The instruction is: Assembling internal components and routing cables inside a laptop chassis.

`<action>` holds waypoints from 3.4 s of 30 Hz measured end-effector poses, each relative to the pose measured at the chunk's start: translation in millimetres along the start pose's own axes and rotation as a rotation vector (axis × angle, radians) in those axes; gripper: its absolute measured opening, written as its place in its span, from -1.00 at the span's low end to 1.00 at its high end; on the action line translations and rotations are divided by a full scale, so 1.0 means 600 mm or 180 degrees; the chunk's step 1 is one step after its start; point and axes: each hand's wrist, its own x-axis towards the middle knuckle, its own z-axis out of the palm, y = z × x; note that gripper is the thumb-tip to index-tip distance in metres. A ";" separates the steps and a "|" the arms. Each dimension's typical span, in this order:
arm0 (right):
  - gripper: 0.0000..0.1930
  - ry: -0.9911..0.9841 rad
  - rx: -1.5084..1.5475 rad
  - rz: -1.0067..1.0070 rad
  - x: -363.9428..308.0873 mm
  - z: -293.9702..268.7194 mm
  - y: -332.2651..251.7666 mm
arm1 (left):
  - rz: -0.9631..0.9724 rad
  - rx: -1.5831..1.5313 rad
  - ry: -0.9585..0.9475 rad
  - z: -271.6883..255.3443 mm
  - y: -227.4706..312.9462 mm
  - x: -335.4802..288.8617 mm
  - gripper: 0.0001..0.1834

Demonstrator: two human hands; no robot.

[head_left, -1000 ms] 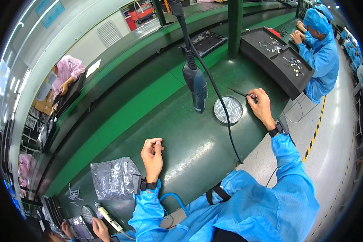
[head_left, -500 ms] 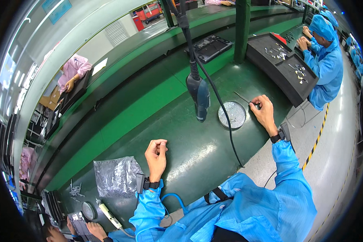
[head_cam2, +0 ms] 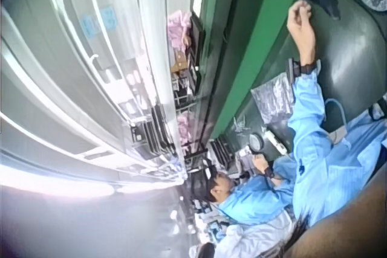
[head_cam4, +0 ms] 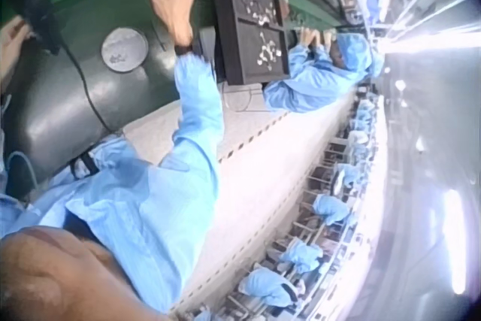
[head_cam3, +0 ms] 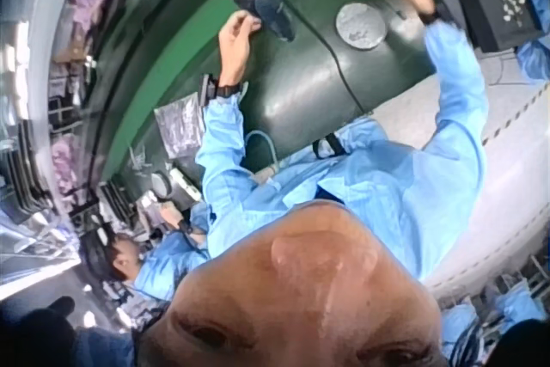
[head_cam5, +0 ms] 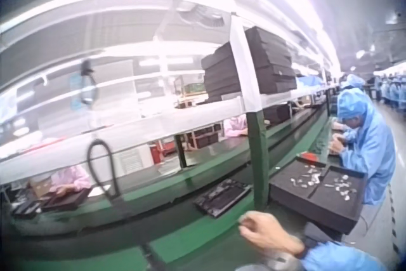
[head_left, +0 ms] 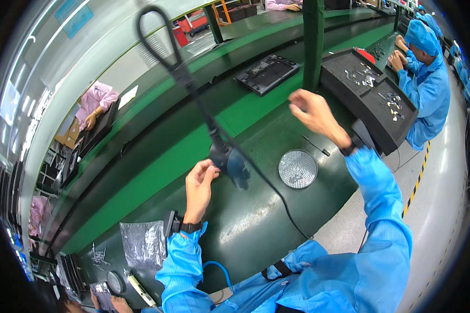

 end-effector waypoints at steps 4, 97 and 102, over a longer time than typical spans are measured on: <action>-0.57 -0.0164 -0.0433 0.0289 0.156 0.090 0.106 | -0.0318 -0.0614 -0.0260 0.054 -0.015 0.139 -0.58; -0.76 -0.0722 0.1547 -0.0798 -0.225 0.181 -0.297 | -0.0862 -0.1422 0.0185 0.033 0.061 -0.216 -0.86; -0.69 -0.0395 0.0866 -0.1778 -0.220 0.176 -0.297 | -0.1217 -0.1852 0.0050 0.036 0.062 -0.221 -0.82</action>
